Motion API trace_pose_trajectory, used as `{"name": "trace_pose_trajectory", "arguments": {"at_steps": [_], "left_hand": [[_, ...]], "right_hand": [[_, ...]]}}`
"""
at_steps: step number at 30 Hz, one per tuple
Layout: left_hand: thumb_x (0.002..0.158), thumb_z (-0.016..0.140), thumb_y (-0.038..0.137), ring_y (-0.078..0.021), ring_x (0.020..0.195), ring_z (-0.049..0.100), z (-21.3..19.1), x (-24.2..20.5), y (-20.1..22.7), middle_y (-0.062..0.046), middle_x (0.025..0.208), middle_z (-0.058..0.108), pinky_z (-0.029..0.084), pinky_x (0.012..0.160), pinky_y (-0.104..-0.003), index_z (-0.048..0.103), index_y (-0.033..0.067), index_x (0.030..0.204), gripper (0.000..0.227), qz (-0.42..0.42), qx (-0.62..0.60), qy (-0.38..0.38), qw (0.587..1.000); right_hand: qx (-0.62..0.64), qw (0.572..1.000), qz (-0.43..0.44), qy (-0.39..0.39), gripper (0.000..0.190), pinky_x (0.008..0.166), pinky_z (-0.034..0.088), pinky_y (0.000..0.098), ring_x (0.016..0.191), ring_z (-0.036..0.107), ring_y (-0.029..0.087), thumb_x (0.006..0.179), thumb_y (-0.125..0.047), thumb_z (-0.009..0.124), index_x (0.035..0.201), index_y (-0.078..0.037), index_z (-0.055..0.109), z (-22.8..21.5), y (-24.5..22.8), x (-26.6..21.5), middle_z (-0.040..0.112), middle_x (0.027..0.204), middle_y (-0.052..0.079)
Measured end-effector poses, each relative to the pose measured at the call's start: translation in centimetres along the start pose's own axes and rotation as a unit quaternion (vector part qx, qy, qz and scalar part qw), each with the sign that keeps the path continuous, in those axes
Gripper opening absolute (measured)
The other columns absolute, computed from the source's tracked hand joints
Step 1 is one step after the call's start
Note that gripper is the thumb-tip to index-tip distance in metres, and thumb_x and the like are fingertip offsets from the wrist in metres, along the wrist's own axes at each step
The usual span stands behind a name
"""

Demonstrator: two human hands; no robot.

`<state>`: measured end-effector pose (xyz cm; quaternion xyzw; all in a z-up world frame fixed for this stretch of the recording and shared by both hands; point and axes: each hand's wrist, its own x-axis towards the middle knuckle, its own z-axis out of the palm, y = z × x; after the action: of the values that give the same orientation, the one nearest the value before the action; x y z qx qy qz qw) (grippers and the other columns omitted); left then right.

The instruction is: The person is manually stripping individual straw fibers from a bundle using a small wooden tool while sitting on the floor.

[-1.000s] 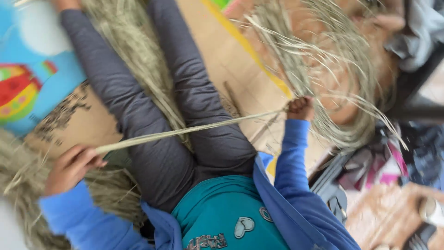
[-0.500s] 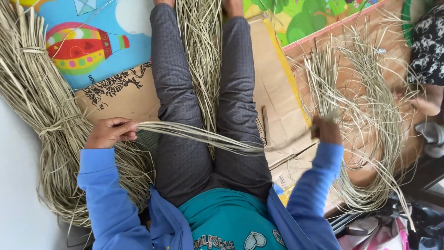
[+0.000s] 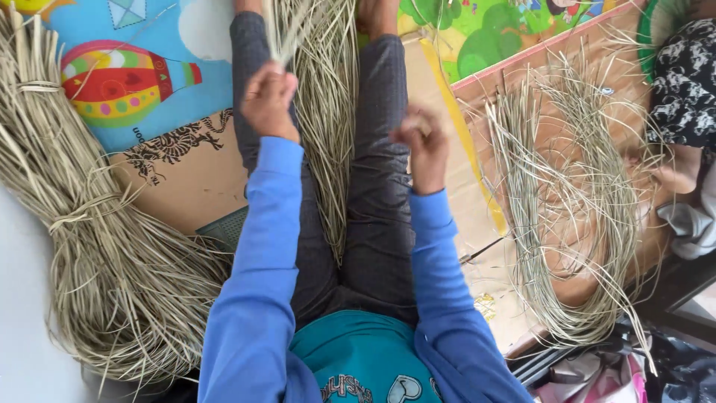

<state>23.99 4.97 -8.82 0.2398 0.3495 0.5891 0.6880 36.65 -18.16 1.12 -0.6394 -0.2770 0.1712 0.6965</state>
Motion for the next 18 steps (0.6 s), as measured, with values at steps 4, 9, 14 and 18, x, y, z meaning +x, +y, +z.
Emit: {"name": "trace_pose_trajectory", "arguments": {"at_steps": [4, 9, 14, 18], "left_hand": [[0.084, 0.084, 0.006, -0.0340, 0.080, 0.077, -2.5, -2.8, -7.2, -0.030, 0.100, 0.073, 0.068, 0.084, -0.055, 0.073, -0.0048, 0.110, 0.030, -0.110, 0.094, 0.053, 0.988], [0.086, 0.082, 0.002, -0.0328, 0.081, 0.078, -4.3, -4.3, -8.7, -0.028, 0.102, 0.073, 0.069, 0.084, -0.054, 0.071, -0.0050, 0.107, 0.025, -0.144, 0.099, 0.056, 0.983], [0.081, 0.086, 0.004, -0.0316, 0.078, 0.077, 2.1, -1.8, -3.5, -0.018, 0.087, 0.070, 0.066, 0.089, -0.058, 0.066, -0.0033, 0.097, 0.027, -0.215, 0.033, 0.012, 0.976], [0.075, 0.082, 0.011, -0.0210, 0.067, 0.076, 5.4, 1.4, -4.9, -0.006, 0.077, 0.070, 0.070, 0.074, -0.048, 0.071, 0.0078, 0.087, 0.016, -0.214, 0.329, -0.225, 0.892]], "right_hand": [[-0.052, 0.986, 0.157, 0.028, 0.011, 0.070, 0.063, 0.0364, 0.071, 0.074, 0.023, 0.097, -0.009, 0.069, 0.100, 0.000, 0.074, -1.7, 8.4, -6.1, 0.074, 0.086, 0.019], [-0.073, 0.990, 0.122, 0.013, 0.014, 0.070, 0.063, 0.0361, 0.070, 0.074, 0.021, 0.099, -0.004, 0.068, 0.108, 0.002, 0.077, -2.0, 8.6, -6.8, 0.074, 0.085, 0.018], [-0.081, 0.992, 0.090, 0.032, 0.015, 0.067, 0.062, 0.0323, 0.067, 0.071, 0.017, 0.100, -0.004, 0.067, 0.110, 0.000, 0.077, -1.0, 9.5, -7.3, 0.073, 0.082, 0.014], [-0.092, 0.994, 0.052, 0.031, 0.015, 0.065, 0.061, 0.0311, 0.065, 0.070, 0.015, 0.100, -0.002, 0.067, 0.110, 0.000, 0.077, -0.2, 9.9, -7.8, 0.073, 0.081, 0.014]]}}
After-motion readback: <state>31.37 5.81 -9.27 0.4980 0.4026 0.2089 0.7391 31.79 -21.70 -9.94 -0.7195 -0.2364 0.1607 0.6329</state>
